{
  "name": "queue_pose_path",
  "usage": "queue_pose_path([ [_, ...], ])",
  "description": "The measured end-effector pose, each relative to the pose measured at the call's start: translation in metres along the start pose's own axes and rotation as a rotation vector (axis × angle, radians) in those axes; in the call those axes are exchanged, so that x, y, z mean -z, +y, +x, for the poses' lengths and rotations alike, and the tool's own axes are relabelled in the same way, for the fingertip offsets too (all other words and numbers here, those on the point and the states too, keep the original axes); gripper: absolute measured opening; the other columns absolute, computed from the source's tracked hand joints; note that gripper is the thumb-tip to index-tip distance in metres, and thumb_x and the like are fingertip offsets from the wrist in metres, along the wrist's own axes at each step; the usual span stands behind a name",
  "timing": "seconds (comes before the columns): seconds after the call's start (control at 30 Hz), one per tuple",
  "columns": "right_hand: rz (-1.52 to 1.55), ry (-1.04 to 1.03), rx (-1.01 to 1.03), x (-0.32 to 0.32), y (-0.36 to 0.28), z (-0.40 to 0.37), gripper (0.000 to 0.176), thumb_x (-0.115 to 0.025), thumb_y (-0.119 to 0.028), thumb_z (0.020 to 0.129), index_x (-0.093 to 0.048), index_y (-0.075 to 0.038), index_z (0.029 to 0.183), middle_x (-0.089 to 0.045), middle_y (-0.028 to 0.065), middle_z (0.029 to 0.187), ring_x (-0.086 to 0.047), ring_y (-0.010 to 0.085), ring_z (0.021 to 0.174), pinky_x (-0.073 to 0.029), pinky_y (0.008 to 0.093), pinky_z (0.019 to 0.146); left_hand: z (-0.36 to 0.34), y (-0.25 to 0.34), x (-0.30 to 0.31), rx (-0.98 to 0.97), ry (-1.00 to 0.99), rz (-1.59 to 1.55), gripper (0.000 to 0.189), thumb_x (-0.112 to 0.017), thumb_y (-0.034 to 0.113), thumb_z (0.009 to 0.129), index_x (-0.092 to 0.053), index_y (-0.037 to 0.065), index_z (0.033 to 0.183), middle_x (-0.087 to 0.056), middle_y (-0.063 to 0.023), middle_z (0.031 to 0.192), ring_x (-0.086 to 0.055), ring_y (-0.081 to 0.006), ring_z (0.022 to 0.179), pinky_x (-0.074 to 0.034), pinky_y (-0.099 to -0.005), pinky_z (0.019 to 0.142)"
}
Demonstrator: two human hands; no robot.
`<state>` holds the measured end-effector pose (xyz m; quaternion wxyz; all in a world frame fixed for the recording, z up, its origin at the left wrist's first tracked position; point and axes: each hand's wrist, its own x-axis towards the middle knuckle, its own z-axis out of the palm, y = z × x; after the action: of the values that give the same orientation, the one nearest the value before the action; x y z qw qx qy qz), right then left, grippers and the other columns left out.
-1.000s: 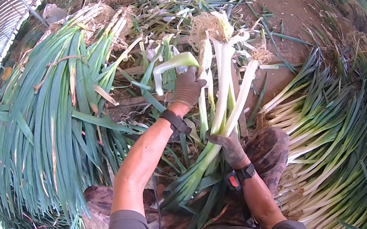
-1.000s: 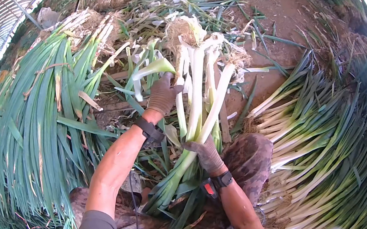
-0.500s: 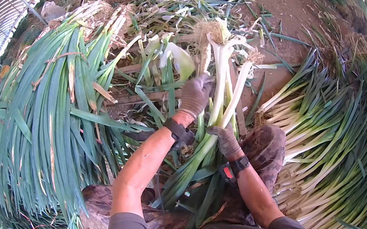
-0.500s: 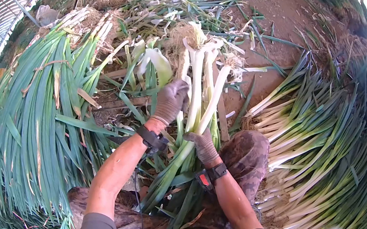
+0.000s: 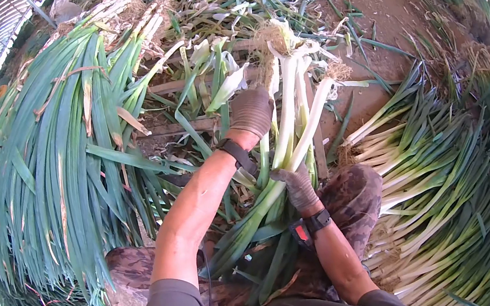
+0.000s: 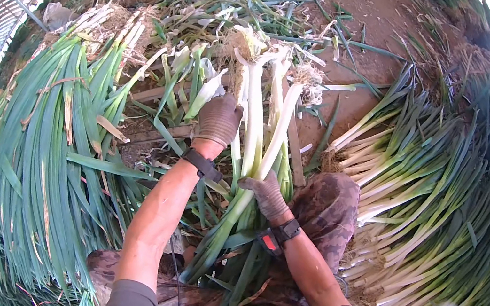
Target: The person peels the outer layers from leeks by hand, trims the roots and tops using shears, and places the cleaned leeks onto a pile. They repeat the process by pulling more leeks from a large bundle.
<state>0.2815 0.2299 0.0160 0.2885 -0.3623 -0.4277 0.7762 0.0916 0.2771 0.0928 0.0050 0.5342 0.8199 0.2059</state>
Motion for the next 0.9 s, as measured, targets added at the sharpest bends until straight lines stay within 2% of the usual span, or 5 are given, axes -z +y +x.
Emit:
queue_pose_path([
  [0.47,-0.048,-0.077,-0.034,0.000,0.001,0.001,0.033,-0.075,-0.004,0.072,-0.064,0.003,0.103,-0.066,0.0041,0.086,-0.062,0.0147,0.073,-0.051,0.0295,0.068,-0.001,-0.004,0.010,-0.061,0.067,0.050,0.015,-0.065,0.019,0.083,-0.069,0.005,0.081,-0.068,-0.0186,0.075,-0.068,-0.0366,0.073,-0.053,-0.0473,0.069],
  [0.57,-0.060,-0.053,-0.064,-0.001,-0.001,-0.001,0.038,-0.075,-0.004,0.072,-0.063,0.003,0.107,-0.066,0.0045,0.091,-0.063,0.0144,0.077,-0.051,0.0297,0.071,-0.004,-0.009,0.009,0.066,0.090,-0.172,0.019,-0.067,0.022,0.082,-0.068,0.003,0.083,-0.067,-0.0152,0.069,-0.068,-0.0308,0.066,-0.053,-0.0427,0.066],
  [0.7,0.047,-0.099,-0.029,0.000,0.003,-0.001,0.045,-0.073,-0.003,0.072,-0.061,0.002,0.114,-0.066,0.0039,0.096,-0.063,0.0153,0.082,-0.051,0.0299,0.076,-0.008,-0.010,0.026,-0.066,-0.075,-0.648,0.022,-0.070,0.023,0.082,-0.071,0.002,0.089,-0.061,-0.0045,0.063,-0.061,-0.0123,0.060,-0.051,-0.0320,0.063],
  [0.8,0.142,-0.149,-0.034,-0.005,-0.005,-0.005,0.048,-0.071,-0.003,0.071,-0.059,0.001,0.117,-0.065,0.0034,0.097,-0.063,0.0170,0.084,-0.051,0.0308,0.078,0.012,-0.016,0.056,-0.044,-0.133,-0.539,0.025,-0.070,0.028,0.083,-0.071,0.004,0.089,-0.065,-0.0059,0.067,-0.061,-0.0133,0.060,-0.052,-0.0331,0.064],
  [0.9,0.126,-0.123,-0.022,0.011,0.007,-0.010,0.052,-0.071,-0.005,0.068,-0.058,0.000,0.119,-0.064,0.0032,0.097,-0.063,0.0187,0.086,-0.051,0.0316,0.079,0.060,-0.050,0.114,-0.133,0.156,0.276,0.020,-0.061,0.030,0.089,-0.065,0.011,0.087,-0.066,-0.0105,0.069,-0.067,-0.0294,0.067,-0.051,-0.0433,0.061],
])
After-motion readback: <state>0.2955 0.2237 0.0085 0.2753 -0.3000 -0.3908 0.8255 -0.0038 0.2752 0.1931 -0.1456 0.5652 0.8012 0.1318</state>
